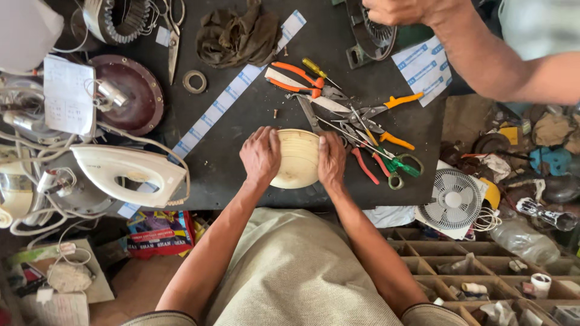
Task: The person holds a white circular plastic component and uses a screwdriver and hammer to adjust or remove a central metal shaft. The person then places the component on the workbench among other disassembled appliance parts.
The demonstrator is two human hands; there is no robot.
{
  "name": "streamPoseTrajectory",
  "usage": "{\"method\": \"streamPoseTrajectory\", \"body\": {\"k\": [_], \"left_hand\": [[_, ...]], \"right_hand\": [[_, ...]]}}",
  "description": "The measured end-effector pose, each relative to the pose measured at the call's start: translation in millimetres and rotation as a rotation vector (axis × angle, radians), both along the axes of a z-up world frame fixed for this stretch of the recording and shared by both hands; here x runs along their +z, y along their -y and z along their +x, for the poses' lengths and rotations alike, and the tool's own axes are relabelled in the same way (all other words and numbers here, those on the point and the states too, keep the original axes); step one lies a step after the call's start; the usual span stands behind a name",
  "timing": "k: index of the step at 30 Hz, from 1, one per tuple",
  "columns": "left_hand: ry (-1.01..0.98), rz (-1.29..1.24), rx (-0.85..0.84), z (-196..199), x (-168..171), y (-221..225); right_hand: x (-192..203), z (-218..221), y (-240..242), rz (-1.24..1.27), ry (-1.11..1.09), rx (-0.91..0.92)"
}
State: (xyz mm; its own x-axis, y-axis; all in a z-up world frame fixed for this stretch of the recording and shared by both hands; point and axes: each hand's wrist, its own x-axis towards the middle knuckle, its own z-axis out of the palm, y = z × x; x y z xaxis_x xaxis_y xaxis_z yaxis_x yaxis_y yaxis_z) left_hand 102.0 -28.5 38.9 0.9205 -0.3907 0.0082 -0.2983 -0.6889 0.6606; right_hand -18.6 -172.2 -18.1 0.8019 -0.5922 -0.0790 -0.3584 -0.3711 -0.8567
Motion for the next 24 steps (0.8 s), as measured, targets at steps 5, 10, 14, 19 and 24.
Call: {"method": "streamPoseTrajectory", "body": {"k": [5,10,14,19,24], "left_hand": [[0.077,0.077,-0.046,-4.7,3.1,19.5],[0.018,0.052,-0.008,0.4,8.5,22.5],[0.051,0.036,0.003,0.8,6.2,22.4],[0.087,0.023,-0.005,3.4,2.7,20.1],[0.024,0.032,-0.016,4.6,3.9,16.7]], "right_hand": [[34.3,31.0,7.9,-0.047,0.032,0.103],[37.3,47.7,8.6,-0.068,0.037,0.142],[35.0,45.0,8.9,-0.074,0.001,0.144],[35.6,48.8,9.9,-0.062,-0.011,0.152],[44.9,50.8,10.0,0.018,-0.059,0.178]]}}
